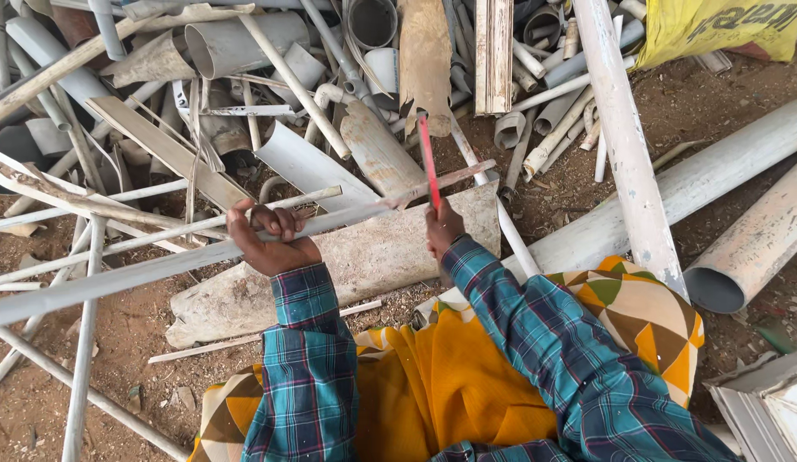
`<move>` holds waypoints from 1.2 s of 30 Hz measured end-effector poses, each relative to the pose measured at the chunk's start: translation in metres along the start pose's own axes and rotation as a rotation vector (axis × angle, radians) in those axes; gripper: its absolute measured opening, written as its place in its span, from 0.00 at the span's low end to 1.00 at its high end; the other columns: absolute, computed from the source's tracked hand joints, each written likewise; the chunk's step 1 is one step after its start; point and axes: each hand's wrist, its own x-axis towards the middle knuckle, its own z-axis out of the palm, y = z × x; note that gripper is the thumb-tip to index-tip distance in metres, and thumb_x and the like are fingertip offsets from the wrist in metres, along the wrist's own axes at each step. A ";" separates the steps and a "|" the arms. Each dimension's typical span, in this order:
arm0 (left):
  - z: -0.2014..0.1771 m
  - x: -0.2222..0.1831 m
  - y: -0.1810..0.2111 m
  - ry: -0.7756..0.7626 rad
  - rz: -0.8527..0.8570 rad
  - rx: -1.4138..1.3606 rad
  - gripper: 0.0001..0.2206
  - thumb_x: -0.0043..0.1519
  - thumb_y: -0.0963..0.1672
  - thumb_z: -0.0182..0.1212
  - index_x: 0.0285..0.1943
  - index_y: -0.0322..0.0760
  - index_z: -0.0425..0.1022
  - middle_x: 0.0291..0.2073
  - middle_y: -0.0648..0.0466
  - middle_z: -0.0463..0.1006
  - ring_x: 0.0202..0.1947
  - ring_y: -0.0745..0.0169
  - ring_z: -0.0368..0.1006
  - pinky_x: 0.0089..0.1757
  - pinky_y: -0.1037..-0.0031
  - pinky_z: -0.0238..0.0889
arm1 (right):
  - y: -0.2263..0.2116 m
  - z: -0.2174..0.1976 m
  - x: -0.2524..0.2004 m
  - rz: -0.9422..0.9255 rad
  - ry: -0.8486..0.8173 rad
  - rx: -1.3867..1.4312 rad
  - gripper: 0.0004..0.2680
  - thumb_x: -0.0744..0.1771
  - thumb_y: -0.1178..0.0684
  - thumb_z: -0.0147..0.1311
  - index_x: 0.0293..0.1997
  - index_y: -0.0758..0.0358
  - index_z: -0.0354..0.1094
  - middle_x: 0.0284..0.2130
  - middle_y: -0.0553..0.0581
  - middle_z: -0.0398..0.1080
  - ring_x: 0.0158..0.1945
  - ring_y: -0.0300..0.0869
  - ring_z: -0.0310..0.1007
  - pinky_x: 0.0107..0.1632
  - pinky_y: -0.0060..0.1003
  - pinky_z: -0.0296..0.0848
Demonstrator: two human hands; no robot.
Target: The person uses a hacksaw to cut a white plastic pipe by hand while sitting near a pile of assorted pipes and bags.
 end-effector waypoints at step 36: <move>0.002 -0.026 -0.055 0.181 -0.087 0.163 0.19 0.68 0.55 0.56 0.40 0.35 0.73 0.20 0.57 0.66 0.23 0.66 0.70 0.30 0.73 0.72 | 0.000 0.040 -0.031 -0.072 -0.288 -0.101 0.15 0.70 0.41 0.42 0.61 0.54 0.56 0.22 0.62 0.73 0.16 0.45 0.71 0.21 0.41 0.72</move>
